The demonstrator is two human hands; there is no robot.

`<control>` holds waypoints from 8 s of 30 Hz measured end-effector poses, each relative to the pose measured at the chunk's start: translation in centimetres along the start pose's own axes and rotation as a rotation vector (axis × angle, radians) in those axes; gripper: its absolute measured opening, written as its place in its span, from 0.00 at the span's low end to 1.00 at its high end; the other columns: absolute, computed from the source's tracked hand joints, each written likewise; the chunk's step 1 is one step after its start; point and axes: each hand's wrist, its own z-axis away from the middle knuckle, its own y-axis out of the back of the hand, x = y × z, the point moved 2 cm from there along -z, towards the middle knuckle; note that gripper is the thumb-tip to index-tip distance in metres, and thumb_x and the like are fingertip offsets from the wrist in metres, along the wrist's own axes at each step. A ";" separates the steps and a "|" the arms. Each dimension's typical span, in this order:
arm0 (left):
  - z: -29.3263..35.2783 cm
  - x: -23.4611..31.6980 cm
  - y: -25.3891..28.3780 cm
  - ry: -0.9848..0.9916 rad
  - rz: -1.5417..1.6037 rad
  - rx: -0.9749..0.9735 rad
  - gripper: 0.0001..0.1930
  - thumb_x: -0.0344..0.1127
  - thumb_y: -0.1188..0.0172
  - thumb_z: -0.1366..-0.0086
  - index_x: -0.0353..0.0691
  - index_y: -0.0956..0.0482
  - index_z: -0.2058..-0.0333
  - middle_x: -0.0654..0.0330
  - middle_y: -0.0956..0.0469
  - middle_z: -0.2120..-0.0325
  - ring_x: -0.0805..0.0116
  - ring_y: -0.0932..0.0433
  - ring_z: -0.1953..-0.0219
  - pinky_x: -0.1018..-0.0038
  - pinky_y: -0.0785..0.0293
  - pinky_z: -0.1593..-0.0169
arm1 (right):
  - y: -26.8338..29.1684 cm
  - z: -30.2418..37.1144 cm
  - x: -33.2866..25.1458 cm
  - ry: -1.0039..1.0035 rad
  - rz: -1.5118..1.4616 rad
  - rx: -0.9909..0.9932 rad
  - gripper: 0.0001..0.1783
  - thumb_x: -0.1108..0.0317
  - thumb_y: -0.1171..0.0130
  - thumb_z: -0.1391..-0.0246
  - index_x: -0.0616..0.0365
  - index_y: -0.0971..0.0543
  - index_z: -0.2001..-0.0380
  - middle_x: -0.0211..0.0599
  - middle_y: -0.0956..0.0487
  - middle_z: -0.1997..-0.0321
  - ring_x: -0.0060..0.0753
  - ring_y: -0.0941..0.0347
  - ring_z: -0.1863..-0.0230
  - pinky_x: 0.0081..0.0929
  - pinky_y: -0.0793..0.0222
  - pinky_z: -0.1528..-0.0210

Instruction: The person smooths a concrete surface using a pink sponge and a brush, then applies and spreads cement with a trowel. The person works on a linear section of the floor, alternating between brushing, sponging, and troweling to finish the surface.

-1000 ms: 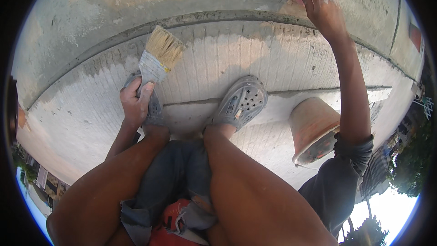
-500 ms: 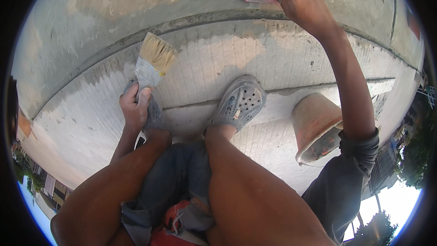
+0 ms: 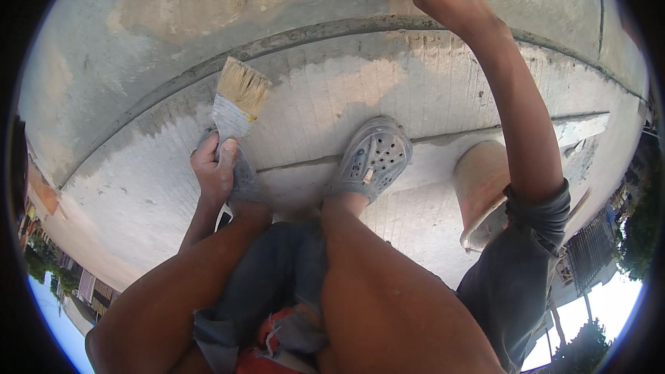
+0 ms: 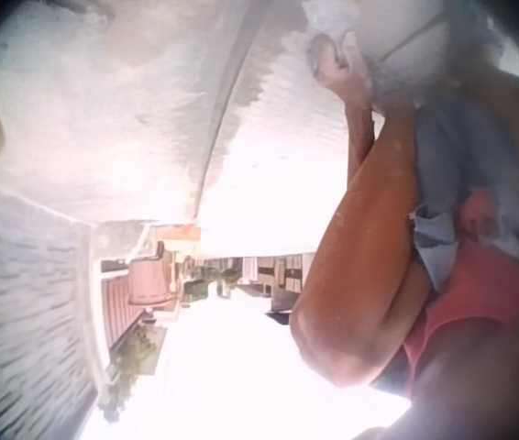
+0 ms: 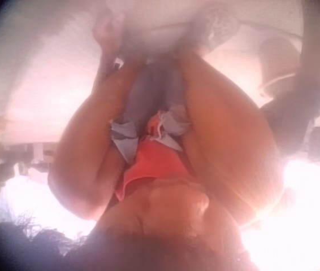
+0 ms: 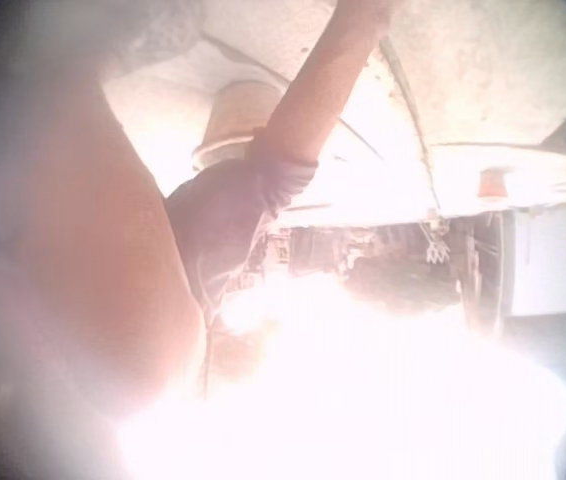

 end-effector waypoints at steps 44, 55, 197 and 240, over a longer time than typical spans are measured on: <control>-0.4 0.1 0.9 -0.214 -0.098 -0.117 0.18 0.36 0.33 0.33 0.35 0.31 0.76 0.59 0.33 0.83 0.71 0.39 0.79 0.70 0.36 0.74 | 30.0 23.5 -18.0 -0.910 0.220 0.538 0.23 0.65 0.57 0.24 0.69 0.34 0.34 0.56 0.30 0.34 0.48 0.29 0.35 0.41 0.35 0.32; 1.1 4.6 2.5 -0.113 0.031 -0.269 0.18 0.46 0.31 0.34 0.33 0.14 0.60 0.50 0.20 0.76 0.61 0.24 0.75 0.69 0.27 0.65 | 4.7 2.6 -16.1 -0.591 -1.214 0.045 0.16 0.65 0.41 0.30 0.65 0.17 0.47 0.40 0.15 0.52 0.26 0.22 0.52 0.26 0.28 0.47; 5.2 0.6 4.3 0.567 0.692 -0.078 0.36 0.60 0.69 0.19 0.31 0.22 0.49 0.64 0.30 0.78 0.80 0.38 0.86 0.81 0.41 0.83 | -1.5 -4.1 -18.0 0.129 -0.549 -0.095 0.20 0.75 0.32 0.56 0.46 0.14 0.56 0.40 0.24 0.47 0.43 0.21 0.51 0.33 0.17 0.61; 3.7 2.3 3.9 0.645 0.650 -0.080 0.32 0.56 0.64 0.18 0.33 0.19 0.53 0.68 0.29 0.78 0.82 0.35 0.82 0.82 0.42 0.80 | -6.5 -13.0 -19.1 -0.343 -1.110 -0.100 0.16 0.71 0.26 0.44 0.63 0.14 0.52 0.34 0.13 0.57 0.20 0.19 0.58 0.20 0.23 0.53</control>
